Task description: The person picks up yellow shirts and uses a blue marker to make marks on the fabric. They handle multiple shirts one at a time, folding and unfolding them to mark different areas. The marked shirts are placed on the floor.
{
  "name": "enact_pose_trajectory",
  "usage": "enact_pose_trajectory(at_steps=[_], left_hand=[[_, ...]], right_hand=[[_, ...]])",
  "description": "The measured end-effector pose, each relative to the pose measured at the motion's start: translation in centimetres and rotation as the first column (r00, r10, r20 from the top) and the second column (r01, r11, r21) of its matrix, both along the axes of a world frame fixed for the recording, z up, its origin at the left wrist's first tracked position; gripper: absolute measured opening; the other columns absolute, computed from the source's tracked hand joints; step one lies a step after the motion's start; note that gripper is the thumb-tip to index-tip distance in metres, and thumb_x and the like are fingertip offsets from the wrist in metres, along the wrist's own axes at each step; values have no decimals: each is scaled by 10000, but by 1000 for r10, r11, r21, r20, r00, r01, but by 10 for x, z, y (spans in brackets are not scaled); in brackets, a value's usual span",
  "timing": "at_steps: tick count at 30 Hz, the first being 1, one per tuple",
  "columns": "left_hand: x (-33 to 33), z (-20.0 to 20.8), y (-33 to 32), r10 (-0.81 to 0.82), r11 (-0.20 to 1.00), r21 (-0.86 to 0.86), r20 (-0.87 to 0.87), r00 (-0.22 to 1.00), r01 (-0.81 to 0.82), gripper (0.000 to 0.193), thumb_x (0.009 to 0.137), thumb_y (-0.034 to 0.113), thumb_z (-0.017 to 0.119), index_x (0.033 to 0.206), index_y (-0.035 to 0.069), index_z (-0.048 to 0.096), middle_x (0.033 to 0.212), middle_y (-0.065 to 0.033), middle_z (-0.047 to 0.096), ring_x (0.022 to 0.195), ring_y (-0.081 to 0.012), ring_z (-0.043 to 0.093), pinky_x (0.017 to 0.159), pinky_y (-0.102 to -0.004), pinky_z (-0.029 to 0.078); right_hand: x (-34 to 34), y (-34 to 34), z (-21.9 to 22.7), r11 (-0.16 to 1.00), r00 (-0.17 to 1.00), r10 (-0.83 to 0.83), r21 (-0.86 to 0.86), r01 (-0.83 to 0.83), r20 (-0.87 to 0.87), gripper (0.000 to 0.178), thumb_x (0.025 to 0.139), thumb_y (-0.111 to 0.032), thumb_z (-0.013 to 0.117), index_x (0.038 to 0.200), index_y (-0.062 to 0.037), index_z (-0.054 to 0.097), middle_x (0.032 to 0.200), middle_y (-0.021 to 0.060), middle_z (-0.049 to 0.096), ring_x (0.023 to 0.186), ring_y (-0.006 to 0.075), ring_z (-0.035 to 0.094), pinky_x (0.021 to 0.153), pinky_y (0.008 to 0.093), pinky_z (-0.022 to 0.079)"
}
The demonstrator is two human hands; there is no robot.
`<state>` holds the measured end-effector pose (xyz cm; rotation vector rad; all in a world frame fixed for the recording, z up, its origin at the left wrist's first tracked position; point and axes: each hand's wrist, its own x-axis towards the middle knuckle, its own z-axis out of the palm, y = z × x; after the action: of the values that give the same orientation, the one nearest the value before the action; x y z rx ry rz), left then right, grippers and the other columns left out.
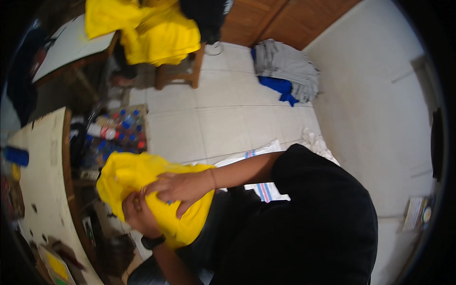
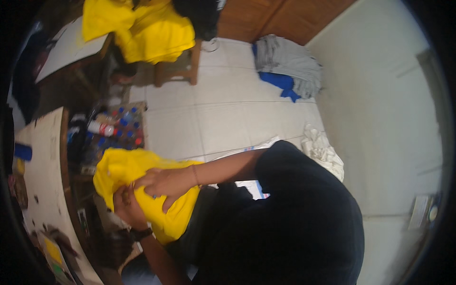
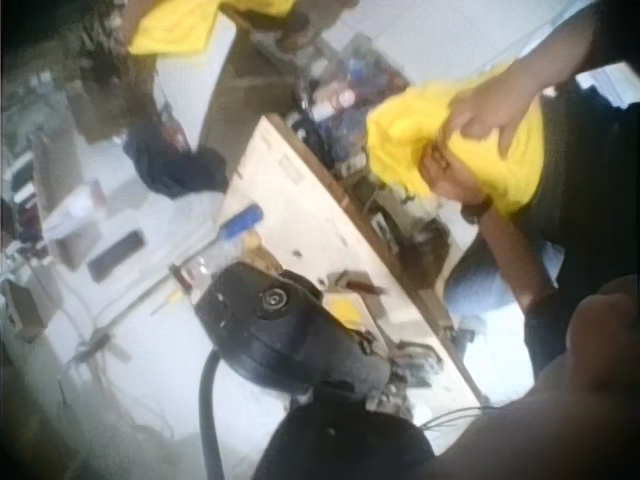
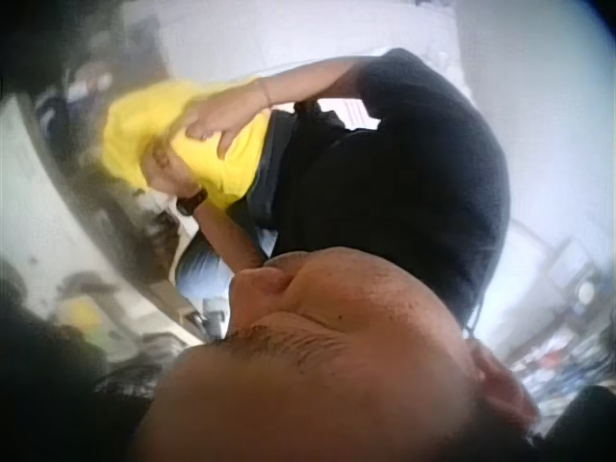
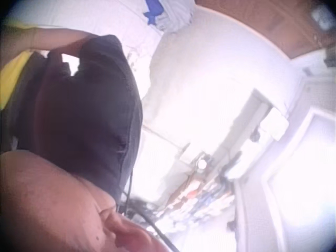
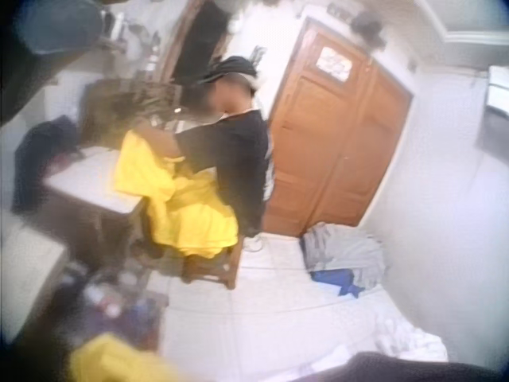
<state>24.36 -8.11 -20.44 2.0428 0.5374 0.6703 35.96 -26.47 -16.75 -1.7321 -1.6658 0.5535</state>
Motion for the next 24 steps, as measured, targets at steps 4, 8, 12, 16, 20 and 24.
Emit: enact_pose_trajectory(at_steps=[4,8,12,16,20,24], left_hand=[[-12,9,15,-1,996,85,-24,1000,3,129,958,77,715,1047,-16,707,929,-130,668,762,-248,613,696,-349,507],[-34,16,13,-82,987,136,-16,997,83,164,947,69,712,1092,-7,702,975,-135,676,897,-311,631,840,-405,511],[-44,36,-5,-221,946,219,-110,969,241,394,845,220,819,1187,56,711,1204,-146,610,1175,-368,552,1021,-501,418],[-46,39,-10,-256,909,284,-196,947,305,564,762,389,871,1232,116,718,1319,-143,544,1270,-383,485,1058,-550,363],[-46,41,-9,-251,895,311,-243,937,320,643,746,457,868,1280,136,706,1367,-161,520,1305,-401,462,1076,-567,344],[-46,42,-9,-202,891,341,-293,935,299,753,740,508,860,1382,171,657,1473,-207,454,1387,-435,401,1110,-596,312]], right_hand=[[6,2,-3,999,999,-37,18,37,-32,578,680,-413,939,943,-52,572,1567,235,397,1481,456,351,1140,556,340],[8,2,6,997,998,-56,-57,55,-4,572,710,-426,920,1019,-25,653,1567,230,422,1469,405,388,1156,532,348],[5,2,9,996,997,-74,-58,75,3,590,702,-416,922,1040,-32,628,1576,221,415,1484,410,375,1154,535,360],[4,2,7,995,996,-84,-62,83,-2,599,681,-384,932,1017,-58,559,1588,210,404,1511,428,347,1153,550,372],[7,4,10,997,998,-62,-35,62,10,607,693,-400,927,1036,-62,557,1588,210,411,1518,427,339,1161,547,373],[8,8,12,999,998,-36,-10,36,58,595,723,-414,914,1031,-66,544,1574,216,429,1516,423,345,1154,524,386]])
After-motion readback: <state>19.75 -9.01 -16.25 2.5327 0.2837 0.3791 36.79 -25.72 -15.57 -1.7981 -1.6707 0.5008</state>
